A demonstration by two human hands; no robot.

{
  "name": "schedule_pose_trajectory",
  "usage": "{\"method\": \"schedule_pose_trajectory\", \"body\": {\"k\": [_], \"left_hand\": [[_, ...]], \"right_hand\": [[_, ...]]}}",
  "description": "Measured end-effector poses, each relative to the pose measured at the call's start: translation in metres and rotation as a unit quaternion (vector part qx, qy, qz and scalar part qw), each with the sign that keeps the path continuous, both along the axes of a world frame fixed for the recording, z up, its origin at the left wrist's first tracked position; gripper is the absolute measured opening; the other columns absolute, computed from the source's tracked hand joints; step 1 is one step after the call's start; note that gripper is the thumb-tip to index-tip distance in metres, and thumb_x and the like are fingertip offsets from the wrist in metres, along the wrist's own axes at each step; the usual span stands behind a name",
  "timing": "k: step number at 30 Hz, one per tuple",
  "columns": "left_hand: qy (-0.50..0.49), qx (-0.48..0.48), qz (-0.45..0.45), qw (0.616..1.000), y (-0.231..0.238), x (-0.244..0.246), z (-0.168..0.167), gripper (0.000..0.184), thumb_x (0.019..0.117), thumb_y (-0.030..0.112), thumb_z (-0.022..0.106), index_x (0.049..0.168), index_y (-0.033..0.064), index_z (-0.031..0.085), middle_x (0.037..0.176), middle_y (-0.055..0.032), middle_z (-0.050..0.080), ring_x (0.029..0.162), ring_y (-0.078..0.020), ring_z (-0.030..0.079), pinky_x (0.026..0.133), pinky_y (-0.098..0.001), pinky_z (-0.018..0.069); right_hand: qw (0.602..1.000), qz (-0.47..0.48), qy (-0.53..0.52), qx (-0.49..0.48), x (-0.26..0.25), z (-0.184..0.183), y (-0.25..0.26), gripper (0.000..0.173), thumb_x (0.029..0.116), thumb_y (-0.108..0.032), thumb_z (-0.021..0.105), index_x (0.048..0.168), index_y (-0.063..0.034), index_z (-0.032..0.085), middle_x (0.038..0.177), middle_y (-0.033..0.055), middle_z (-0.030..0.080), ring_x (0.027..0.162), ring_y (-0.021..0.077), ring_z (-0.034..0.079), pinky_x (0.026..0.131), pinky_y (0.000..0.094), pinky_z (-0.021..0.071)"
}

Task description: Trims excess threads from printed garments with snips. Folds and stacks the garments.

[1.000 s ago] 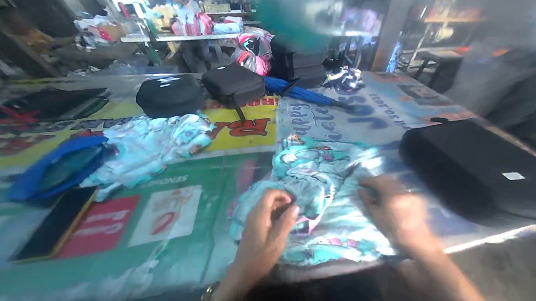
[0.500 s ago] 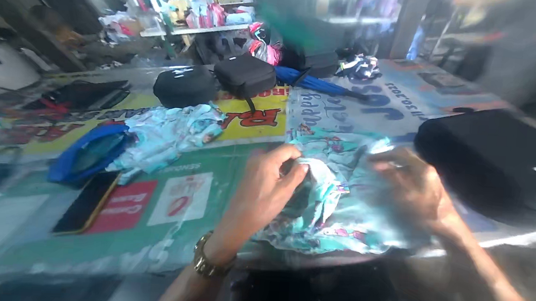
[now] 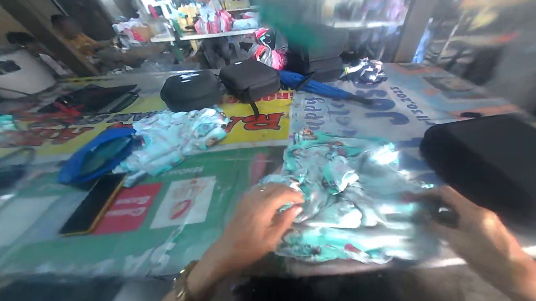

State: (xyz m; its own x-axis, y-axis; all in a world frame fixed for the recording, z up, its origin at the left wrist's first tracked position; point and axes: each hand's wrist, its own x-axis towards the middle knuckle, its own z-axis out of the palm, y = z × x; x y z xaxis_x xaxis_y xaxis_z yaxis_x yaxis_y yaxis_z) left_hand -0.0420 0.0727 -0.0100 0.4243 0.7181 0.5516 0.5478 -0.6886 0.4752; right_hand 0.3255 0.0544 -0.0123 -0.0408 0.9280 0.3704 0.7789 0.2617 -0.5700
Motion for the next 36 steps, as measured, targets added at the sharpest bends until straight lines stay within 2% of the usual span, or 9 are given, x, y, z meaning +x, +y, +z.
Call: {"method": "schedule_pose_trajectory", "body": {"k": [4, 9, 14, 19, 23, 26, 28, 31, 36], "left_hand": [[0.011, -0.028, 0.061, 0.998, 0.005, -0.011, -0.004, 0.032, 0.1027, 0.037, 0.056, 0.122, 0.0163, 0.070, 0.120, 0.0008, 0.071, 0.113, -0.0111, 0.065, 0.097, -0.0418, 0.0527], [0.160, -0.097, 0.104, 0.977, 0.023, 0.021, 0.009, 0.029, 0.1022, 0.035, 0.056, 0.109, 0.0123, 0.073, 0.105, -0.0088, 0.071, 0.094, -0.0256, 0.069, 0.081, -0.0502, 0.0544], [0.088, -0.077, 0.164, 0.980, 0.025, 0.001, 0.001, 0.027, 0.1069, 0.023, 0.046, 0.110, 0.0040, 0.065, 0.085, -0.0108, 0.068, 0.077, -0.0240, 0.068, 0.071, -0.0445, 0.0559], [0.107, -0.104, 0.217, 0.965, 0.016, -0.028, -0.005, 0.024, 0.1069, 0.022, 0.050, 0.113, 0.0038, 0.064, 0.089, -0.0123, 0.069, 0.079, -0.0262, 0.069, 0.072, -0.0469, 0.0565], [0.083, 0.066, 0.203, 0.974, 0.018, -0.017, 0.001, 0.030, 0.1031, 0.035, 0.052, 0.110, 0.0130, 0.071, 0.107, -0.0060, 0.072, 0.097, -0.0230, 0.069, 0.080, -0.0493, 0.0546], [0.136, 0.105, 0.081, 0.982, 0.021, 0.007, 0.007, 0.034, 0.1007, 0.047, 0.056, 0.119, 0.0242, 0.072, 0.125, -0.0009, 0.070, 0.117, -0.0215, 0.064, 0.099, -0.0512, 0.0466], [0.201, 0.080, 0.023, 0.976, 0.031, 0.015, 0.003, 0.031, 0.1024, 0.043, 0.054, 0.117, 0.0226, 0.072, 0.118, -0.0020, 0.071, 0.110, -0.0238, 0.067, 0.092, -0.0512, 0.0515], [0.147, -0.001, 0.009, 0.989, 0.047, 0.010, 0.000, 0.024, 0.1027, 0.026, 0.056, 0.107, 0.0100, 0.074, 0.098, -0.0077, 0.072, 0.092, -0.0219, 0.071, 0.081, -0.0422, 0.0578], [-0.076, -0.162, 0.077, 0.981, 0.047, -0.011, 0.012, 0.021, 0.1031, 0.021, 0.056, 0.107, 0.0082, 0.071, 0.090, 0.0031, 0.068, 0.079, 0.0015, 0.062, 0.074, -0.0182, 0.0522]], "right_hand": [[0.996, -0.013, 0.006, 0.083, -0.007, 0.027, -0.002, 0.039, 0.0938, -0.042, 0.065, 0.113, -0.0083, 0.068, 0.089, 0.0023, 0.067, 0.070, 0.0030, 0.058, 0.062, 0.0228, 0.0507], [0.977, 0.132, -0.163, 0.026, -0.098, 0.041, 0.037, 0.072, 0.0845, -0.063, 0.071, 0.138, -0.0158, 0.064, 0.122, 0.0140, 0.068, 0.079, 0.0314, 0.070, 0.065, 0.0552, 0.0572], [0.975, 0.085, -0.175, -0.111, -0.094, 0.032, 0.080, 0.026, 0.0947, -0.028, 0.069, 0.113, -0.0102, 0.070, 0.099, 0.0183, 0.072, 0.093, 0.0422, 0.069, 0.077, 0.0672, 0.0517], [0.998, -0.048, -0.033, -0.039, -0.017, 0.017, 0.059, 0.020, 0.0903, -0.017, 0.069, 0.107, -0.0066, 0.071, 0.087, 0.0164, 0.070, 0.080, 0.0352, 0.068, 0.069, 0.0631, 0.0513], [0.994, -0.109, -0.028, -0.017, 0.012, 0.013, 0.043, 0.037, 0.0943, -0.018, 0.068, 0.129, -0.0064, 0.062, 0.101, 0.0199, 0.071, 0.085, 0.0394, 0.070, 0.073, 0.0669, 0.0538], [0.992, -0.058, -0.038, 0.107, 0.003, 0.021, 0.031, 0.043, 0.0948, -0.034, 0.063, 0.125, -0.0029, 0.064, 0.099, 0.0160, 0.068, 0.079, 0.0244, 0.065, 0.068, 0.0450, 0.0561], [0.981, 0.076, -0.056, 0.171, -0.019, 0.022, 0.024, 0.040, 0.0961, -0.041, 0.063, 0.119, -0.0103, 0.072, 0.102, 0.0109, 0.070, 0.073, 0.0144, 0.063, 0.060, 0.0321, 0.0546], [0.947, 0.186, -0.195, 0.176, -0.044, 0.008, 0.027, 0.037, 0.0943, -0.047, 0.059, 0.124, -0.0296, 0.073, 0.114, 0.0076, 0.070, 0.067, 0.0191, 0.067, 0.048, 0.0373, 0.0520], [0.970, 0.174, -0.130, 0.112, -0.016, -0.024, 0.041, 0.025, 0.0930, -0.038, 0.065, 0.111, -0.0239, 0.075, 0.109, 0.0050, 0.070, 0.079, 0.0174, 0.070, 0.059, 0.0379, 0.0572]]}}
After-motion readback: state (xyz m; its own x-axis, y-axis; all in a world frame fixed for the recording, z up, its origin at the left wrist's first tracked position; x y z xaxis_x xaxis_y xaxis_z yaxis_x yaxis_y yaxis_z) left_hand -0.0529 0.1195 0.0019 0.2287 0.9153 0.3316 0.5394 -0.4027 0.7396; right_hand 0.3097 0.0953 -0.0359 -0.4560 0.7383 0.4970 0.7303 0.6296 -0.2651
